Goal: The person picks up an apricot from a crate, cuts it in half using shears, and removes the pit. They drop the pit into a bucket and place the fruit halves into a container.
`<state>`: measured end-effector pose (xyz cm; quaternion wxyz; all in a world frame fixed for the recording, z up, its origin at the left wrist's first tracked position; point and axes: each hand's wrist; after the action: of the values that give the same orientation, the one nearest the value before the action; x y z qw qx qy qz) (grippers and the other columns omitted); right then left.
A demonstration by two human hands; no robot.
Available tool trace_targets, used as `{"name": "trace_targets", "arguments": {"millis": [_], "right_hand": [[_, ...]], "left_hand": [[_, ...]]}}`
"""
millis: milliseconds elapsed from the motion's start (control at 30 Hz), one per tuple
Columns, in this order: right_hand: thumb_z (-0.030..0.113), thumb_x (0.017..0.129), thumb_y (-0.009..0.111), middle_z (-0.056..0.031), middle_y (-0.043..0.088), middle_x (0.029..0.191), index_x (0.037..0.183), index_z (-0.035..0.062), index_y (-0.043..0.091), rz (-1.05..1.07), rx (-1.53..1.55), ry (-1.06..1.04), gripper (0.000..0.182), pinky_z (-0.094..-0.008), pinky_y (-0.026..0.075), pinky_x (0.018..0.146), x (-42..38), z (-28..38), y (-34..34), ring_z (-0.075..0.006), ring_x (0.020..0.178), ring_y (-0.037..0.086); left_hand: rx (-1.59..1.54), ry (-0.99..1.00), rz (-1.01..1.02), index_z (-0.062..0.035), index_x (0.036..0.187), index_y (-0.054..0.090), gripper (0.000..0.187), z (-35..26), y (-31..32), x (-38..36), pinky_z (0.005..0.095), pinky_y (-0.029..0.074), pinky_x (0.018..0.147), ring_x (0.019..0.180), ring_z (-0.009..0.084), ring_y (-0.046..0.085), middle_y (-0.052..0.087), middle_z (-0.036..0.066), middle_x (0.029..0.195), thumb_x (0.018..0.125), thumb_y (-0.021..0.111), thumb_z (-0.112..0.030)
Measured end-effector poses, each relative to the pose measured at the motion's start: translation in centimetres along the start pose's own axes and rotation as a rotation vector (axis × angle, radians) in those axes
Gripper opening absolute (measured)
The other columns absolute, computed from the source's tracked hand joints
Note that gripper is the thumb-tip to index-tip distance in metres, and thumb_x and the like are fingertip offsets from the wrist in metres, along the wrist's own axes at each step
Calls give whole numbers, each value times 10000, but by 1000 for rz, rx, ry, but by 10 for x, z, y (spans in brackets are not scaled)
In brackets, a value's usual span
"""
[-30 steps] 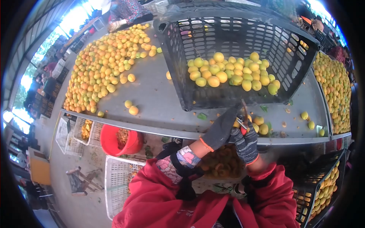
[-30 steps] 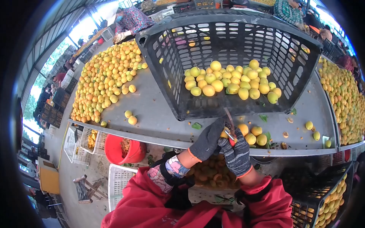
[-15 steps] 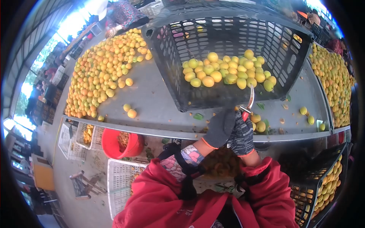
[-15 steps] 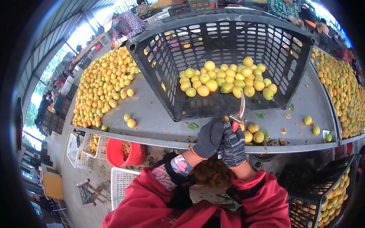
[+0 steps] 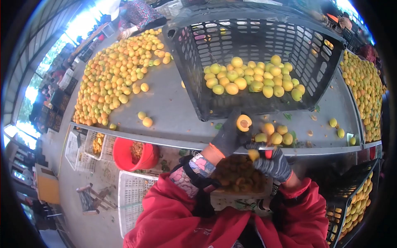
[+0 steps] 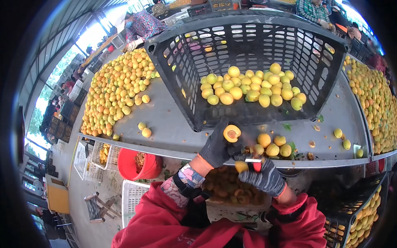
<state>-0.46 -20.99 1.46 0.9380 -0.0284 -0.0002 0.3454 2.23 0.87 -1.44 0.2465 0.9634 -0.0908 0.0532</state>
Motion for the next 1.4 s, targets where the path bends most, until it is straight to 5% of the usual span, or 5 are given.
{"name": "trace_targets", "arguments": {"millis": [667,767,1067,1267,1400], "right_hand": [[309,993,540,27,424,641,773,124,498,-617,875,-407,291,-246,340,451,51,25,-10,-97,537,413],[292,1000,530,26,436,654,799,115,504,-514,1357,-391,269,-241,348,459,55,19,-8,-91,545,419],[-36,885,580,-62,607,898,1301,36,519,-847,-365,-509,427,-297,496,637,63,-52,-23,-162,719,566],[70,954,553,-54,627,965,1288,41,521,-241,862,-607,337,-307,506,658,61,-43,-24,-168,784,593],[72,932,572,-69,624,1041,1264,21,521,-480,306,-661,340,-358,509,734,59,-40,-7,-206,858,610]], "left_hand": [[-194,-781,18,-143,811,528,558,5,54,-14,254,217,442,454,94,298,388,-30,565,965,341,-645],[-154,-742,-53,-127,826,521,562,2,63,-15,263,246,430,455,95,322,406,-22,569,967,341,-641],[682,109,-5,-1,1071,544,360,30,59,-23,366,465,691,776,297,574,572,156,832,1025,381,-319],[905,324,-91,24,1076,543,348,51,54,-20,403,471,736,823,368,593,606,218,894,1030,363,-269],[948,370,-222,26,1040,561,358,59,61,-20,404,477,736,809,362,598,610,208,873,1032,359,-269]]}}
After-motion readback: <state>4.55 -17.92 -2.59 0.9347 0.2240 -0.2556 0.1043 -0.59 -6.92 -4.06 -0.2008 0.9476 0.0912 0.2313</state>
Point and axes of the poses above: each hand's wrist, its own x-axis towards the middle knuckle, its own y-axis out of the palm, z = x × y
